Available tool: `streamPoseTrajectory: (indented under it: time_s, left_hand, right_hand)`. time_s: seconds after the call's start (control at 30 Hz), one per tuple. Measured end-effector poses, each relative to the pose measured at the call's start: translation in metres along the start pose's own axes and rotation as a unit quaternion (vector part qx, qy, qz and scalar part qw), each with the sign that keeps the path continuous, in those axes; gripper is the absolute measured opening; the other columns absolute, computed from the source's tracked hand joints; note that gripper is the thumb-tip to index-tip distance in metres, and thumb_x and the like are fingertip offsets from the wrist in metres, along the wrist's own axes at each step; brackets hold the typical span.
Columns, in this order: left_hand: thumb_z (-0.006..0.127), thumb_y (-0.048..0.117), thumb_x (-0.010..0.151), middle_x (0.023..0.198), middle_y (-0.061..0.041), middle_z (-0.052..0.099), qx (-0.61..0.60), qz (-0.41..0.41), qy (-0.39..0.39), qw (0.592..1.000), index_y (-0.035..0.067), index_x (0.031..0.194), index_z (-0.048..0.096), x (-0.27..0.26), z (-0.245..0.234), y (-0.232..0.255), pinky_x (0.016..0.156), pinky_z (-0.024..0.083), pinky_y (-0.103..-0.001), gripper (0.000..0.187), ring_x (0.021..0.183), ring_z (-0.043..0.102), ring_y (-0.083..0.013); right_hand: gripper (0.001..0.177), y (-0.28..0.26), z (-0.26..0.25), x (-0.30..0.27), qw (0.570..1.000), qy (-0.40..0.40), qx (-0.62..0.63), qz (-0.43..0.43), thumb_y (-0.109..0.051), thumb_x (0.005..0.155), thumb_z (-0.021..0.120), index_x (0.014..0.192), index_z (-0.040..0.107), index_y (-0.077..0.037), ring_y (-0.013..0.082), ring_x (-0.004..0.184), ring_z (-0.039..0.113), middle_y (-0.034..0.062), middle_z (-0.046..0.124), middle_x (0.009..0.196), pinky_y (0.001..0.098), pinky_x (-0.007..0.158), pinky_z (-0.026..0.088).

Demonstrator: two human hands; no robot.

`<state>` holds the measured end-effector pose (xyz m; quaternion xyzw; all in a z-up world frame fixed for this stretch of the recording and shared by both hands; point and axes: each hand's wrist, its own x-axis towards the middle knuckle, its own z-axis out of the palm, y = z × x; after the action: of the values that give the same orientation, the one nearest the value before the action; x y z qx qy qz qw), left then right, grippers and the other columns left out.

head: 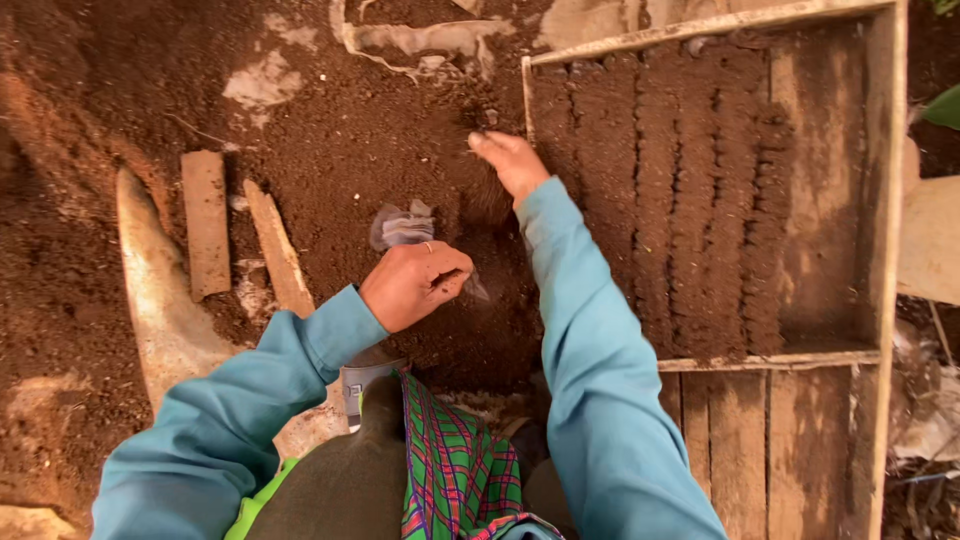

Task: The person scoops soil from a pile and fills the compartments of a wooden seed tray. They use their hands to pack the soil into each section and occasionally wipe the tray edges with a small piece of plastic.

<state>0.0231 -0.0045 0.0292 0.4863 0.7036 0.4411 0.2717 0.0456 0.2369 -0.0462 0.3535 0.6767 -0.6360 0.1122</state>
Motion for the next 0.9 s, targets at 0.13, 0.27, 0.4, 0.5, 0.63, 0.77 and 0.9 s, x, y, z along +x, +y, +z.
streamPoseTrajectory:
  time_s: [0.13,0.27,0.4,0.5,0.63,0.77,0.9]
  left_hand:
    - [0.061,0.006,0.093,0.074,-0.019,0.067,-0.082,0.029,0.005,0.996,0.001,0.104,0.068,-0.001,0.004,0.005,0.046,0.056,-0.041,0.014,0.062,0.067,-0.0323]
    - [0.061,0.004,0.092,0.070,-0.015,0.067,-0.180,0.001,0.004,0.984,0.003,0.104,0.069,-0.012,0.006,0.013,0.043,0.051,-0.035,0.014,0.057,0.064,-0.0243]
    - [0.062,0.002,0.090,0.059,-0.009,0.067,-0.236,-0.002,0.004,0.972,0.008,0.102,0.072,-0.019,0.009,0.016,0.040,0.048,-0.024,0.017,0.046,0.059,-0.0130]
    - [0.060,-0.007,0.084,0.069,-0.017,0.071,-0.283,-0.014,0.003,0.959,0.001,0.099,0.073,-0.022,0.001,0.016,0.043,0.054,-0.025,0.021,0.052,0.065,-0.0152]
    - [0.061,-0.008,0.085,0.088,-0.021,0.071,-0.258,-0.035,-0.034,0.965,0.001,0.099,0.073,-0.013,-0.005,0.015,0.052,0.060,-0.030,0.021,0.063,0.067,-0.0183]
    - [0.062,-0.004,0.088,0.090,-0.021,0.072,-0.191,0.006,-0.082,0.978,0.001,0.102,0.071,0.008,0.018,0.008,0.064,0.062,-0.046,0.017,0.079,0.071,-0.0317]
    - [0.060,0.009,0.096,0.091,-0.021,0.068,-0.118,0.073,-0.109,0.984,-0.001,0.103,0.069,0.025,0.039,0.002,0.079,0.057,-0.056,0.015,0.090,0.065,-0.0382]
  right_hand:
    - [0.033,0.004,-0.002,-0.097,0.967,0.022,-0.080,-0.239,-0.024,0.089,0.065,0.119,0.067,-0.009,0.0404,0.131,0.045,0.0184,0.051,0.139,0.0544,0.110,0.036]
    - [0.059,0.005,0.020,-0.193,0.937,0.050,-0.153,-0.309,-0.046,0.070,0.085,0.111,0.067,-0.009,0.0421,0.125,0.052,0.0209,0.055,0.132,0.0564,0.107,0.039]
    - [0.014,0.010,0.043,-0.217,0.946,0.072,-0.107,-0.299,-0.019,0.090,0.070,0.083,0.070,-0.006,0.0370,0.112,0.061,0.0191,0.064,0.116,0.0500,0.097,0.047]
    - [0.008,-0.009,0.039,-0.203,0.939,0.049,-0.077,-0.333,-0.009,0.086,0.071,0.081,0.072,-0.003,0.0381,0.115,0.062,0.0201,0.067,0.114,0.0508,0.097,0.049]
    - [0.051,-0.008,0.011,-0.111,0.979,0.053,-0.129,-0.149,-0.024,0.093,0.059,0.134,0.046,0.004,0.0462,0.137,0.036,0.0294,0.040,0.143,0.0618,0.114,0.030]
    - [0.065,0.044,0.004,-0.060,0.995,0.001,0.095,0.039,-0.052,0.100,0.053,0.146,0.045,-0.007,0.0484,0.146,0.013,0.0239,0.023,0.157,0.0662,0.120,0.010]
    - [0.086,0.078,-0.026,-0.065,0.987,0.028,0.003,-0.158,-0.061,0.084,0.060,0.144,0.040,-0.002,0.0467,0.140,0.024,0.0260,0.031,0.149,0.0636,0.116,0.019]
